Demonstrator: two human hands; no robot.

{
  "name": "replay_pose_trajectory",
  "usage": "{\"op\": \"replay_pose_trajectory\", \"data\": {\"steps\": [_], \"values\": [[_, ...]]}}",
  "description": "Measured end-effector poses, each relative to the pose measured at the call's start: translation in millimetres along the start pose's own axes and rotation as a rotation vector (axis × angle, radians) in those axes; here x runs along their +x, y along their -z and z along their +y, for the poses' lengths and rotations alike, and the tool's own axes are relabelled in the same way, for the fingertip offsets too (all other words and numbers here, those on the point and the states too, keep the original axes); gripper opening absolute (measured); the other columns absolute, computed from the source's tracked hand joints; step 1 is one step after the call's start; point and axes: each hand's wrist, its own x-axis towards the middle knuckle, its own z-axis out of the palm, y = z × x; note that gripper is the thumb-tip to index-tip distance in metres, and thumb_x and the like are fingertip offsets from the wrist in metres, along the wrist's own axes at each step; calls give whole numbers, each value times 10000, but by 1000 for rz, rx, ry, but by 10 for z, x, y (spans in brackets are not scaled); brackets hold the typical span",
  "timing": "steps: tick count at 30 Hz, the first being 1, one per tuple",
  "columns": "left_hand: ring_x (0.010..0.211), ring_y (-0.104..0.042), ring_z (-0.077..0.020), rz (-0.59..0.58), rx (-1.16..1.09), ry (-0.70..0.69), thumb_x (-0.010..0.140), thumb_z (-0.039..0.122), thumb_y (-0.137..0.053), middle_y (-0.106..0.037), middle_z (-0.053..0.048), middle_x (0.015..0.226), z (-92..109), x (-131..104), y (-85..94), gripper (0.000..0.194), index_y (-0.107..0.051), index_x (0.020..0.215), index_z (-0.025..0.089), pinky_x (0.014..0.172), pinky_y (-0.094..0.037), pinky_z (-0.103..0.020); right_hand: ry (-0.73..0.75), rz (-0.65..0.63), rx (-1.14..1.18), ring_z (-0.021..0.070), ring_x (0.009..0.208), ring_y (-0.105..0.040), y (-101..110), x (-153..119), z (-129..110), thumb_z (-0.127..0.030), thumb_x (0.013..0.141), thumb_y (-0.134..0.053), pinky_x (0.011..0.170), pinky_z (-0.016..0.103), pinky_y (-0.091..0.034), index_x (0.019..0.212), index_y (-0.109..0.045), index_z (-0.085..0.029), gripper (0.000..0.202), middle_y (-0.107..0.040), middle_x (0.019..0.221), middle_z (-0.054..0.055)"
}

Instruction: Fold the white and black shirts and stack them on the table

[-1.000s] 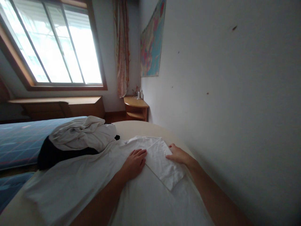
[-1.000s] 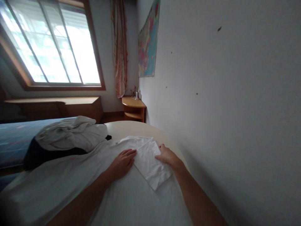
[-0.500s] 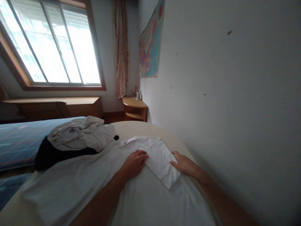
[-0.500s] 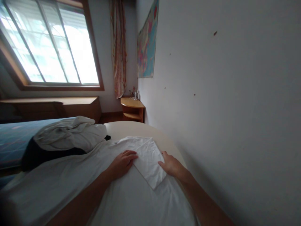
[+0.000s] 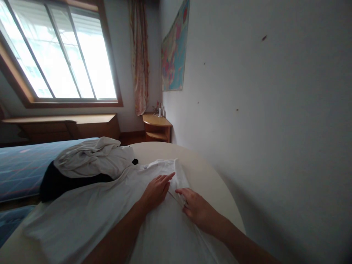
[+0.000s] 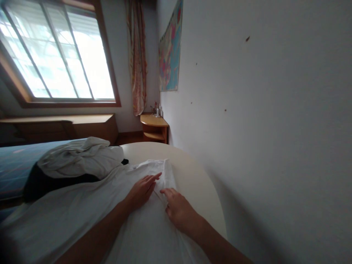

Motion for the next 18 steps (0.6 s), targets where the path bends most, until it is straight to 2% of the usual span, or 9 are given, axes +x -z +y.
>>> {"op": "replay_pose_trajectory", "data": {"steps": [2, 4, 8, 11, 18], "values": [[1104, -604, -206, -22, 14, -2, 1031, 252, -339, -668, -64, 1212, -6, 1, -9, 450, -436, 1470, 278, 996, -486, -392, -23, -35, -13, 207, 1246, -558, -9, -47, -33, -11, 702, -540, 1086, 310, -374, 1334, -543, -151, 648, -594, 1351, 129], [1114, -596, -213, -51, 29, -12, 1028, 250, -352, -664, -69, 1226, -6, 3, -17, 447, -453, 1463, 272, 1005, -479, -410, -104, -53, -60, 223, 1129, -623, 39, -97, -64, -61, 723, -587, 986, 309, -437, 1288, -561, -157, 573, -642, 1267, 131], [1152, -571, -224, -105, 48, -44, 1026, 245, -379, -660, -61, 1259, 19, 11, -18, 427, -484, 1439, 264, 1037, -445, -432, -266, -98, -206, 240, 907, -682, 152, -194, -101, -263, 824, -643, 769, 297, -454, 1089, -640, -194, 274, -728, 1003, 94], [1150, -571, -223, -121, 53, -63, 1034, 250, -373, -672, -58, 1243, 47, 15, -6, 410, -500, 1424, 260, 1044, -431, -432, -279, -109, -269, 240, 880, -688, 162, -242, -95, -326, 887, -603, 725, 292, -423, 1018, -662, -223, 177, -739, 949, 77], [1139, -588, -221, -137, 42, -60, 1037, 255, -374, -687, -54, 1215, 79, 20, 13, 412, -489, 1433, 261, 1020, -459, -414, -308, -56, -242, 225, 829, -692, 162, -268, -204, -313, 925, -564, 695, 283, -398, 1040, -660, -228, 172, -744, 897, 65]]}}
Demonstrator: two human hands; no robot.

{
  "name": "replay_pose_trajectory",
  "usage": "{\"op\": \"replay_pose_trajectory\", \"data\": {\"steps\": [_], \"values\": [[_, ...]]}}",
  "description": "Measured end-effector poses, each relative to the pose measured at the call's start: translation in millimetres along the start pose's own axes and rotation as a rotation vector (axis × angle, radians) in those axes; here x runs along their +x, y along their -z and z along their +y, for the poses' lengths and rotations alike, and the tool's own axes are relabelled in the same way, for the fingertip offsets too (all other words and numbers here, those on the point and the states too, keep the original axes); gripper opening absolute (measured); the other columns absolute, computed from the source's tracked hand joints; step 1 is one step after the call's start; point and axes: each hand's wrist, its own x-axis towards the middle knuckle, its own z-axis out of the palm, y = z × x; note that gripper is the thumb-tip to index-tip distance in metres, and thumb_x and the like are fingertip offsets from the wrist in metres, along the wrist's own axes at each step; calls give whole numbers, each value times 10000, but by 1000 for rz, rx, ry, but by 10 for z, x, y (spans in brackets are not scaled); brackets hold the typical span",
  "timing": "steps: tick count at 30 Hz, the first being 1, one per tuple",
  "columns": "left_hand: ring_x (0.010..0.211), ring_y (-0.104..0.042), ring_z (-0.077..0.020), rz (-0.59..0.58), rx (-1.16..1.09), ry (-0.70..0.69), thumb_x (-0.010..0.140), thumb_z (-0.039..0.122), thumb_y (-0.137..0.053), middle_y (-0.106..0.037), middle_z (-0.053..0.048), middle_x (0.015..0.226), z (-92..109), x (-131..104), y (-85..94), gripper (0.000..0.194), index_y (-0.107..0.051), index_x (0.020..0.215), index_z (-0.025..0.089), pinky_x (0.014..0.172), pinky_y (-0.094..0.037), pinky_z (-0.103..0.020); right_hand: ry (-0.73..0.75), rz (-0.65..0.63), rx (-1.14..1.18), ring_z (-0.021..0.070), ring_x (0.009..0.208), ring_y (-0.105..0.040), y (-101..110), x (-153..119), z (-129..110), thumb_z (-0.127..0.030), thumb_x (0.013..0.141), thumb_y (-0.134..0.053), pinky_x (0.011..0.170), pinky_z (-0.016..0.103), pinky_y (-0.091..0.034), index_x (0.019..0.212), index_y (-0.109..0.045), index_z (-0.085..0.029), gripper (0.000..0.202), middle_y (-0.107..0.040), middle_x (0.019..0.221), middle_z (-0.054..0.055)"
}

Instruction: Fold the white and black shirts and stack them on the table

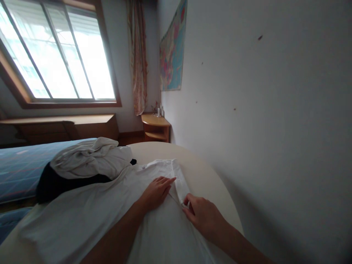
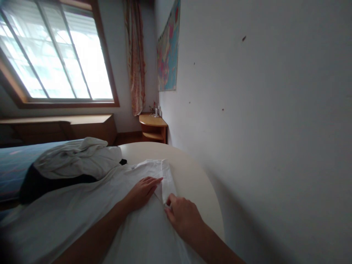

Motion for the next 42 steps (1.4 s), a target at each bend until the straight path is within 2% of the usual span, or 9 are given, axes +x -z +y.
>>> {"op": "replay_pose_trajectory", "data": {"steps": [5, 11, 17, 21, 24, 26, 29, 35, 42], "values": [[1194, -570, -224, 66, -22, 38, 1039, 268, -353, -680, -72, 1231, -57, 0, -46, 436, -460, 1461, 236, 1053, -460, -415, 120, 16, 107, 200, 874, -677, -105, -68, -130, -256, 893, -572, 765, 269, -423, 1058, -681, -235, 198, -735, 983, 54], [1178, -574, -238, 157, 35, 118, 1036, 308, -384, -687, -73, 1213, -149, -12, -120, 373, -613, 1317, 219, 1050, -468, -431, 198, -56, 44, 207, 952, -678, -312, -89, -179, -213, 909, -521, 813, 268, -449, 1064, -705, -237, 242, -708, 1086, 53], [1136, -622, -222, 231, 46, 182, 1022, 260, -391, -696, -60, 1225, -150, 18, -98, 351, -672, 1226, 210, 1026, -479, -389, 157, 58, 55, 204, 923, -698, -223, -95, -246, -208, 936, -484, 785, 263, -450, 1002, -684, -224, 212, -736, 982, 37], [1081, -661, -201, 370, 66, 369, 1029, 249, -352, -728, -52, 1150, -141, 24, -28, 365, -704, 1118, 212, 992, -487, -349, 178, 83, 117, 192, 872, -710, -170, -121, -297, -257, 969, -450, 744, 257, -454, 1051, -664, -249, 230, -750, 979, 26], [977, -696, -228, 358, 108, 498, 1016, 244, -392, -758, -70, 1014, -158, 7, -5, 340, -727, 986, 193, 930, -504, -369, 206, 22, 97, 225, 934, -715, -216, -129, -286, -291, 938, -519, 794, 280, -470, 1155, -654, -264, 257, -755, 1039, 49], [912, -706, -235, 318, 109, 497, 996, 249, -453, -764, -69, 919, -179, -1, -18, 302, -735, 904, 191, 895, -511, -367, 205, -23, 63, 261, 968, -714, -265, -124, -267, -294, 916, -553, 816, 310, -482, 1178, -658, -260, 284, -754, 1059, 71], [965, -694, -212, 287, 88, 443, 936, 236, -578, -769, -39, 976, -215, 3, -54, 165, -741, 952, 215, 940, -490, -332, 183, -44, 70, 283, 970, -711, -298, -116, -268, -274, 926, -534, 826, 343, -492, 1158, -676, -236, 275, -751, 1054, 99], [1058, -675, -196, 368, 80, 524, 910, 156, -539, -749, -25, 1114, -300, 15, -18, 236, -733, 1031, 214, 1010, -464, -316, 310, -84, 426, 195, 862, -694, -285, -161, -332, -261, 900, -570, 829, 281, -500, 1285, -625, -203, 393, -747, 970, 69], [1002, -698, -207, 379, 102, 640, 874, 165, -533, -765, -20, 1047, -392, -23, 34, 233, -738, 968, 222, 967, -491, -318, 419, -292, 617, 154, 844, -684, -601, -127, -276, -165, 786, -643, 766, 225, -519, 1370, -572, -186, 588, -723, 1106, 78]]}}
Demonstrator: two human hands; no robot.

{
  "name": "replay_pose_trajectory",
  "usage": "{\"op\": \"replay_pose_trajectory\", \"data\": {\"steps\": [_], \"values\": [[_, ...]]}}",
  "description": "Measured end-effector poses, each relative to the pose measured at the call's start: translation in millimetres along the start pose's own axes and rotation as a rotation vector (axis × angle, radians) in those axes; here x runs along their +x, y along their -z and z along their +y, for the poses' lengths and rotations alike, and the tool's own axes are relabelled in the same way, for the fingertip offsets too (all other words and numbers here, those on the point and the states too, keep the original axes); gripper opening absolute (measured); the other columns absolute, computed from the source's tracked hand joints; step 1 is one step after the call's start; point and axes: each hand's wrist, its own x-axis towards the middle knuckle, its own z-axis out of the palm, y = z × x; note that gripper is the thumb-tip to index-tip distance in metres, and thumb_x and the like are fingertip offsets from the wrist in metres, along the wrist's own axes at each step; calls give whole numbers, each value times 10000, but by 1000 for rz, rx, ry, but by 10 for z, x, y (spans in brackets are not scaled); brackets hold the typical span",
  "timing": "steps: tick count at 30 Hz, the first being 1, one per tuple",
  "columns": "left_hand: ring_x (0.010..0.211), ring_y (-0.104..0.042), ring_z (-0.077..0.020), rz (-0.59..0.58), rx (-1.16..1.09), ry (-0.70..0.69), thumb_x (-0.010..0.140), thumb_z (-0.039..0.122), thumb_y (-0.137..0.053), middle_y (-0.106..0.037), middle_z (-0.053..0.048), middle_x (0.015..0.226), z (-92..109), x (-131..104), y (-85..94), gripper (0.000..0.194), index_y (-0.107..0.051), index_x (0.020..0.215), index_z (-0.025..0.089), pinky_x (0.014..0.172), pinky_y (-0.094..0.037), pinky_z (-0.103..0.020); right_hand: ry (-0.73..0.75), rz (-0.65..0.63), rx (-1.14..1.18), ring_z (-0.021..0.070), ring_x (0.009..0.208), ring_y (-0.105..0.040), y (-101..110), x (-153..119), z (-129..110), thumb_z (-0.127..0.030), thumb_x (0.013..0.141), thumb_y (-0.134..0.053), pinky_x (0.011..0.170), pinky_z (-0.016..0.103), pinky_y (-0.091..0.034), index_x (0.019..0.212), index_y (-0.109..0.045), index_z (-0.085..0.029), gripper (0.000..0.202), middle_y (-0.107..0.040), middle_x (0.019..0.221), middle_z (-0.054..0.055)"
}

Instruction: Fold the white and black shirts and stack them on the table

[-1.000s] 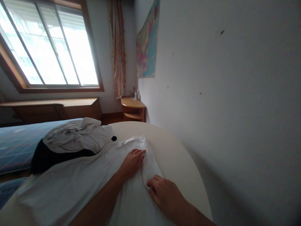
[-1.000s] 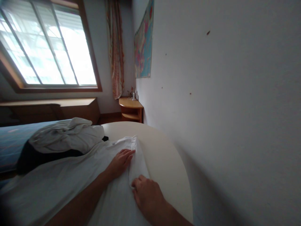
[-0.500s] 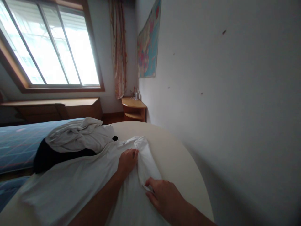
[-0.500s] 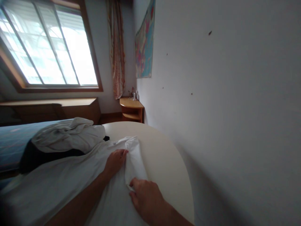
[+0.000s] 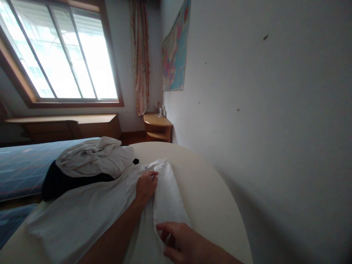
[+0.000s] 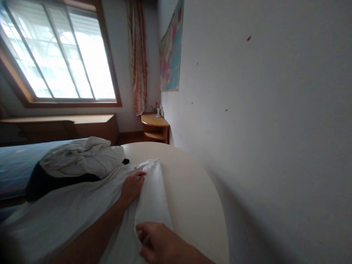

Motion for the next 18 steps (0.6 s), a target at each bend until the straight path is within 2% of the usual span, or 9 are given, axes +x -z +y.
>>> {"op": "replay_pose_trajectory", "data": {"steps": [2, 5, 7, 9, 12, 14, 16, 18], "values": [[1013, -694, -203, 5, 15, 12, 880, 180, -526, -760, -16, 1069, -16, 1, -6, 237, -735, 981, 232, 971, -485, -312, -4, 13, 37, 155, 845, -688, -23, 24, -15, -128, 769, -636, 748, 220, -524, 1341, -595, -177, 576, -731, 1091, 77], [997, -692, -219, 9, 49, 31, 873, 176, -516, -757, -37, 1057, -39, -5, -20, 244, -732, 977, 224, 944, -494, -327, 25, 31, 50, 165, 883, -699, 12, 56, -114, -147, 843, -574, 788, 240, -536, 1272, -650, -187, 438, -747, 1064, 67], [977, -688, -237, 4, 74, 30, 852, 158, -526, -757, -61, 1012, -52, -15, -33, 236, -729, 963, 205, 925, -500, -345, 55, 72, -21, 173, 951, -694, 60, 93, -156, -136, 881, -513, 877, 270, -527, 1200, -691, -187, 369, -748, 1068, 67], [994, -671, -250, 0, 91, 10, 834, 145, -542, -749, -76, 1001, -58, -28, -47, 230, -720, 971, 190, 932, -494, -358, 81, 164, -166, 195, 1091, -649, 106, 155, -145, -86, 846, -501, 1006, 307, -475, 1178, -698, -164, 394, -720, 1149, 89], [1041, -633, -257, 1, 98, -34, 831, 142, -555, -727, -80, 1038, -63, -44, -65, 224, -695, 1000, 186, 970, -472, -370, 132, 235, -394, 256, 1375, -432, 142, 286, -51, -114, 798, -562, 1188, 380, -298, 1341, -588, -92, 544, -557, 1419, 151], [1059, -615, -252, 1, 93, -59, 835, 136, -555, -713, -71, 1047, -74, -47, -76, 213, -681, 997, 193, 992, -458, -369, 122, 213, -472, 275, 1476, -270, 146, 385, 22, -215, 852, -569, 1233, 410, -206, 1446, -472, -52, 624, -409, 1545, 173], [1069, -604, -247, 2, 84, -75, 836, 128, -552, -701, -65, 1044, -94, -43, -91, 205, -669, 991, 196, 1006, -448, -371, 90, 202, -503, 269, 1504, -198, 139, 480, 75, -307, 914, -525, 1242, 412, -183, 1493, -398, -38, 651, -332, 1588, 175], [1075, -597, -245, 3, 73, -83, 837, 125, -553, -692, -67, 1042, -124, -33, -112, 198, -658, 990, 194, 1012, -443, -379, 68, 211, -521, 265, 1506, -196, 133, 565, 95, -379, 946, -487, 1242, 403, -179, 1512, -363, -32, 675, -322, 1591, 177]]}}
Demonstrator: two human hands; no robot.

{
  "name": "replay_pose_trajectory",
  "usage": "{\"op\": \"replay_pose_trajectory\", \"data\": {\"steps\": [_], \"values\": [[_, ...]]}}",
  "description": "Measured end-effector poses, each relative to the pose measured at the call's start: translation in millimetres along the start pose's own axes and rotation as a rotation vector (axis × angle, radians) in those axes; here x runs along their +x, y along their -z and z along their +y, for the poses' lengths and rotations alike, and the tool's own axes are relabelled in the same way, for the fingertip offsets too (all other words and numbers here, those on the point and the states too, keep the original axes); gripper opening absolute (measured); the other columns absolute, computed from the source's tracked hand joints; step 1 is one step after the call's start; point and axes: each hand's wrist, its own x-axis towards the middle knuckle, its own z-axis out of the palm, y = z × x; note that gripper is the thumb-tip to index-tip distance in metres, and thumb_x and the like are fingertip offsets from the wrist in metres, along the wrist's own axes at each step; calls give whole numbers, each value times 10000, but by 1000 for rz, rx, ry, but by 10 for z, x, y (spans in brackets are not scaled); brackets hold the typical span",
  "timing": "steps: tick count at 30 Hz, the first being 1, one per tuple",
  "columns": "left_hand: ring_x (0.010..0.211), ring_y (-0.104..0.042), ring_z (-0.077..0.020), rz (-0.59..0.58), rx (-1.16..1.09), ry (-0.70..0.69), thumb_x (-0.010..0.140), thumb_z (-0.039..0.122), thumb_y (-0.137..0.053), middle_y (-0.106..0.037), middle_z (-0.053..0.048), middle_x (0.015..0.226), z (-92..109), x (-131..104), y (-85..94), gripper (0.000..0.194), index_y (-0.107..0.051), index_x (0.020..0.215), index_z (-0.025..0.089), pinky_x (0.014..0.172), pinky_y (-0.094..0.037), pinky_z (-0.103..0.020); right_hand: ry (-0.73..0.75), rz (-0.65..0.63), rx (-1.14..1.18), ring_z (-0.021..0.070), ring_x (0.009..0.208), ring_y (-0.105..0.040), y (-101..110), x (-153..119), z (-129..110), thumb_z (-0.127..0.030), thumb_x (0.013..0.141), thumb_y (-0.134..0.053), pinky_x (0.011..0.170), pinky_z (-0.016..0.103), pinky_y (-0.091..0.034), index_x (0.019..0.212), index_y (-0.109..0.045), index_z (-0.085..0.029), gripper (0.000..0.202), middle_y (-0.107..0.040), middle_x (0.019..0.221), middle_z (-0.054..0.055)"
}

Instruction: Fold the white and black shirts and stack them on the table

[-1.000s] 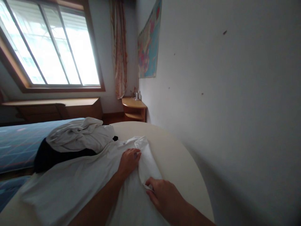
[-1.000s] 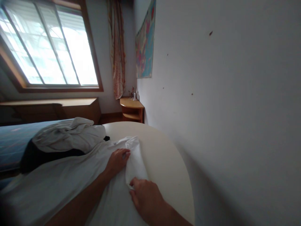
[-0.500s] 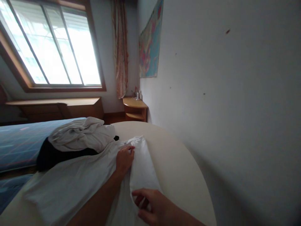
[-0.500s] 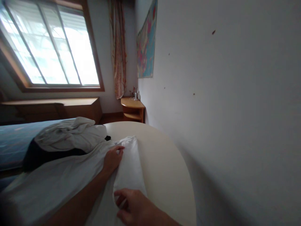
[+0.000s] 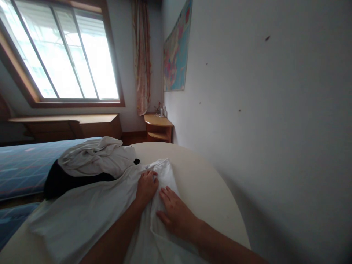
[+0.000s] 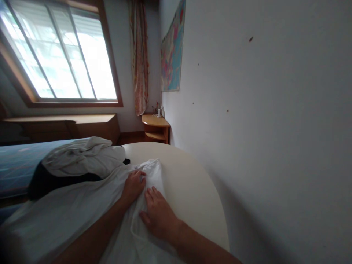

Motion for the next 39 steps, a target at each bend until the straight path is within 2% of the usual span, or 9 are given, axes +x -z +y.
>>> {"op": "replay_pose_trajectory", "data": {"steps": [6, 13, 17, 24, 33, 36, 39], "values": [[1096, -586, -247, -11, -23, 0, 830, 99, -525, -683, -81, 1022, -86, 49, -106, 192, -639, 954, 191, 1015, -439, -394, -32, 18, -58, 303, 1487, -240, -13, 184, -9, -502, 926, -479, 1238, 397, -154, 1499, -379, -5, 765, -353, 1570, 202], [1082, -574, -267, -55, -33, -51, 815, 53, -469, -667, -106, 1020, -50, 127, -185, 233, -615, 945, 181, 1037, -414, -415, -79, -27, -88, 300, 1525, -73, -37, 228, 139, -659, 941, -364, 1243, 432, -66, 1577, -196, -63, 888, -155, 1648, 144], [1105, -561, -262, -102, -50, -98, 818, 45, -465, -666, -98, 1048, 32, 212, -246, 245, -601, 963, 190, 1053, -393, -426, -105, -30, -116, 289, 1528, -59, 24, 213, 257, -685, 937, -338, 1243, 414, -48, 1580, -181, -64, 907, -138, 1653, 130], [1134, -567, -241, -192, -105, -155, 860, 92, -491, -652, -90, 1113, 231, 425, -419, 210, -601, 1004, 198, 1058, -395, -410, -170, -45, -179, 287, 1526, -83, 250, 189, 536, -704, 929, -339, 1241, 412, -65, 1571, -211, -48, 927, -146, 1649, 136], [1148, -571, -230, -211, -136, -209, 889, 80, -446, -655, -101, 1127, 545, 705, -729, 267, -614, 1071, 181, 1051, -413, -408, -226, -50, -239, 282, 1526, -85, 468, 215, 994, -723, 912, -335, 1239, 391, -57, 1569, -215, -39, 955, -133, 1651, 142], [1178, -564, -211, -198, -104, -206, 902, 81, -429, -620, -106, 1220, 575, 756, -713, 312, -589, 1151, 179, 1043, -423, -375, -224, -67, -247, 276, 1526, -88, 531, 255, 1103, -729, 906, -343, 1236, 375, -56, 1572, -212, -50, 961, -130, 1653, 133], [1236, -531, -221, -159, -16, -153, 909, 84, -421, -541, -118, 1357, 475, 780, -530, 345, -565, 1205, 188, 1063, -400, -375, -212, -72, -260, 272, 1525, -99, 554, 285, 1161, -724, 903, -360, 1234, 363, -56, 1573, -218, -61, 953, -141, 1653, 127]]}}
